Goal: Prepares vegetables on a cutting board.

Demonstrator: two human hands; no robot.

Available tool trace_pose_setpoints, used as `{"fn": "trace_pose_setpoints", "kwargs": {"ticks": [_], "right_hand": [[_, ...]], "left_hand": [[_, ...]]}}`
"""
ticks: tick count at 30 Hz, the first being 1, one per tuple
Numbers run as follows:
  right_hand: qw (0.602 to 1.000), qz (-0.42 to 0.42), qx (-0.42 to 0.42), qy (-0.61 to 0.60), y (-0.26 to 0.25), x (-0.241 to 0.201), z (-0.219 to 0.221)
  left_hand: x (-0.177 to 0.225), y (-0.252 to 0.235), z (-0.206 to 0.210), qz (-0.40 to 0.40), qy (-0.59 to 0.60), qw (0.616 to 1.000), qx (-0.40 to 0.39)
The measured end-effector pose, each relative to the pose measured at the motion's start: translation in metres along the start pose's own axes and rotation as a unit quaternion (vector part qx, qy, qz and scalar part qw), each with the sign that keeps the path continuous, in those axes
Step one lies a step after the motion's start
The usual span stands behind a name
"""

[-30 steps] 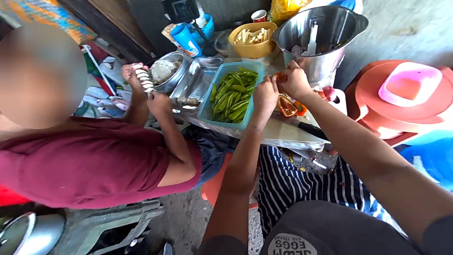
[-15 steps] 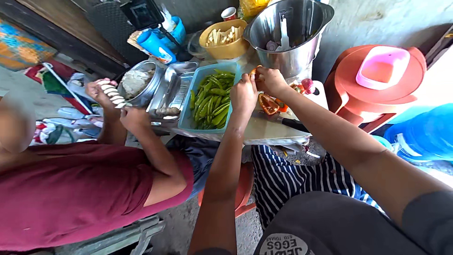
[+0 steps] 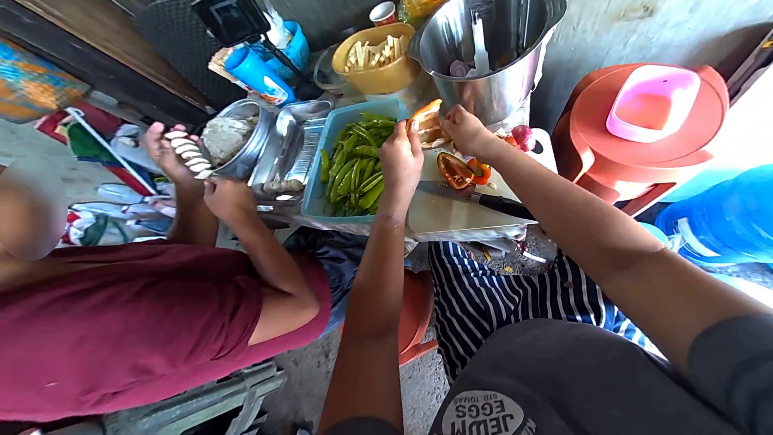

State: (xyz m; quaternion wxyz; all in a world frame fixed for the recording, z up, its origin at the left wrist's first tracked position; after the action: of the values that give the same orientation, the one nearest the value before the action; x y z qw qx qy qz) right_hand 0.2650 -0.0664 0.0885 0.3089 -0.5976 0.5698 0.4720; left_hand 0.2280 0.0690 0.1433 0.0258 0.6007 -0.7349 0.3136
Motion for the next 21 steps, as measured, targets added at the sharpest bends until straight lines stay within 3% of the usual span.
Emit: {"fn": "trace_pose_setpoints", "kwargs": {"ticks": [3, 6, 10, 12, 15, 16, 19, 21], "right_hand": [[0.990, -0.014, 0.029, 0.135, 0.004, -0.006, -0.008], [0.951, -0.030, 0.014, 0.308, 0.009, -0.004, -0.001], [0.917, -0.101, 0.017, 0.386, 0.022, -0.021, 0.009], [0.907, -0.200, 0.061, 0.364, 0.034, -0.044, 0.016], [0.847, -0.370, 0.093, 0.369, 0.059, -0.060, 0.040], [0.841, -0.357, 0.073, 0.400, 0.059, -0.054, 0.044], [0.872, -0.212, 0.040, 0.440, 0.044, -0.030, 0.027], [0.874, -0.220, 0.083, 0.425, 0.047, -0.033, 0.015]], "left_hand": [[-0.010, -0.002, -0.007, -0.015, -0.009, 1.000, 0.023], [-0.011, -0.001, -0.020, -0.001, -0.042, 0.998, 0.043], [-0.010, 0.000, -0.020, 0.010, -0.061, 0.998, 0.024], [-0.008, -0.003, -0.018, -0.007, -0.073, 0.997, 0.005], [-0.005, -0.010, -0.014, -0.064, -0.082, 0.993, -0.049], [-0.006, -0.011, -0.014, -0.083, -0.080, 0.992, -0.059], [-0.008, -0.012, -0.017, -0.120, -0.081, 0.987, -0.063], [-0.005, -0.012, -0.017, -0.134, -0.074, 0.985, -0.078]]}}
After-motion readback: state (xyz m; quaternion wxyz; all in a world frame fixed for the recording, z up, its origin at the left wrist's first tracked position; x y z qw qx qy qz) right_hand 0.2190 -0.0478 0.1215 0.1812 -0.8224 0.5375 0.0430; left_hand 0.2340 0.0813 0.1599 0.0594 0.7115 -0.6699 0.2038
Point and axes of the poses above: each hand's wrist, its own y-axis away from the middle knuckle, its own z-axis out of the palm, x = y × z, the point moved 9 cm from there along -y, towards the middle knuckle, and after that the axes turned 2 degrees about -y, right-handed, at the moved point
